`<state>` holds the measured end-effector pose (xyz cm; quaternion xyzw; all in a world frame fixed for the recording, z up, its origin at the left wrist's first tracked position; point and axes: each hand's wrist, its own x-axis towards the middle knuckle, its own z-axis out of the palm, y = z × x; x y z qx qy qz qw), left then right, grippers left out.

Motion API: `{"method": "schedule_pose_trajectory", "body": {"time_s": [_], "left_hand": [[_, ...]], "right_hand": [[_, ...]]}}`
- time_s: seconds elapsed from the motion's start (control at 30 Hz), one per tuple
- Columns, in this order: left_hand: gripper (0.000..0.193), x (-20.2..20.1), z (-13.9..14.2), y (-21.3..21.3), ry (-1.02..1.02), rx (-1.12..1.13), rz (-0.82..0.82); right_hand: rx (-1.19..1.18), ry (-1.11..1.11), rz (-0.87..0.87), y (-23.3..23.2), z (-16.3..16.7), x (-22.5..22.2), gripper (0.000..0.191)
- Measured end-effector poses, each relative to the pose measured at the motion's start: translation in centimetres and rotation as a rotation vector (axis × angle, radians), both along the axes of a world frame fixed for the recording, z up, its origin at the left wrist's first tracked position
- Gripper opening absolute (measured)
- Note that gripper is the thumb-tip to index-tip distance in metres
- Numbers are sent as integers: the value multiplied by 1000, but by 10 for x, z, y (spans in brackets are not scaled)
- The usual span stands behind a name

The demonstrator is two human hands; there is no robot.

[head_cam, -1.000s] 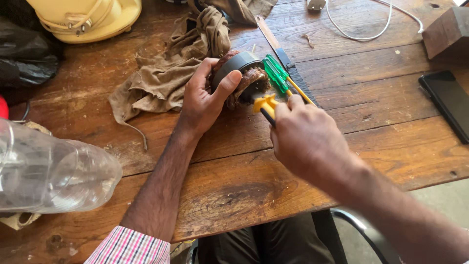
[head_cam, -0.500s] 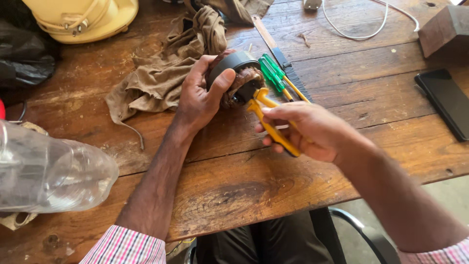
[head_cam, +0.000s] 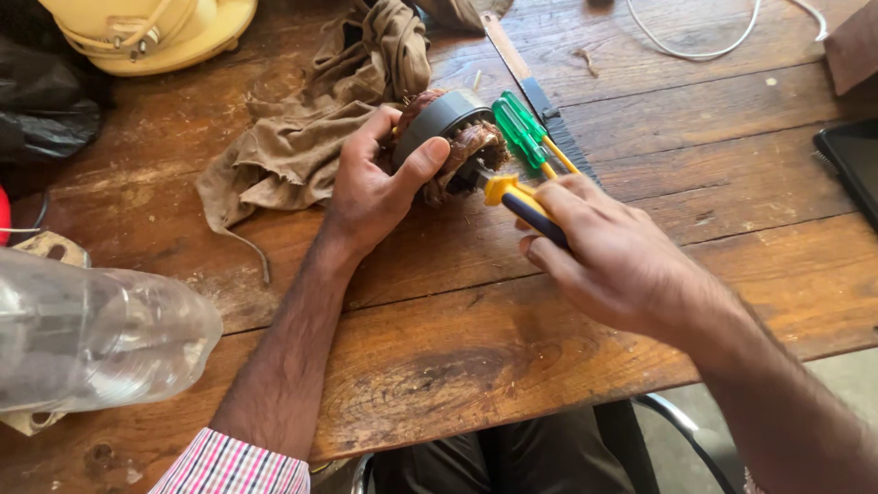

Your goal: The person holds an electric motor armature on a wooden workbench and uses pliers and a screwdriver to pry and scrape material from the copper windings, rotating the armature to work on different sides and repositioning it between tool passes.

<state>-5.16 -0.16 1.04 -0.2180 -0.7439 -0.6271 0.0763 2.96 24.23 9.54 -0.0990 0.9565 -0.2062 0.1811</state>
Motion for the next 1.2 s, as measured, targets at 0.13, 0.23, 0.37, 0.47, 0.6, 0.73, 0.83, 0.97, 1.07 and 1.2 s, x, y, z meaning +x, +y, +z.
{"method": "schedule_pose_trajectory", "body": {"time_s": [0.13, 0.23, 0.37, 0.47, 0.6, 0.73, 0.83, 0.97, 1.07, 1.2], "left_hand": [[47, 3, 4, 2, -34, 57, -62], [47, 4, 6, 3, -125, 46, -37], [47, 2, 7, 1, -108, 62, -99], [45, 1, 9, -3, -150, 39, -128], [45, 2, 14, -7, -167, -24, -103], [48, 4, 18, -6, -130, 12, -96], [48, 4, 18, -5, -194, 25, -69], [47, 5, 18, -3, -226, 110, -86], [50, 7, 19, -2, -232, 159, -100], [59, 11, 19, 0, -250, 233, -130]], "right_hand": [[54, 219, 129, 8, -2, 4, 34], [67, -72, -34, 25, 0, 5, 40], [-19, -85, -83, 60, -1, 18, 43], [-137, -61, -152, 90, -9, 23, 51], [-128, 39, -310, 115, -27, 13, 53], [-111, 329, -308, 116, -41, -4, 47], [-36, 429, -334, 107, -45, -13, 45], [-39, 581, -305, 91, -46, -9, 41], [-133, 762, -249, 77, -50, 9, 35], [46, 949, -51, 65, -52, 31, 24]]}}
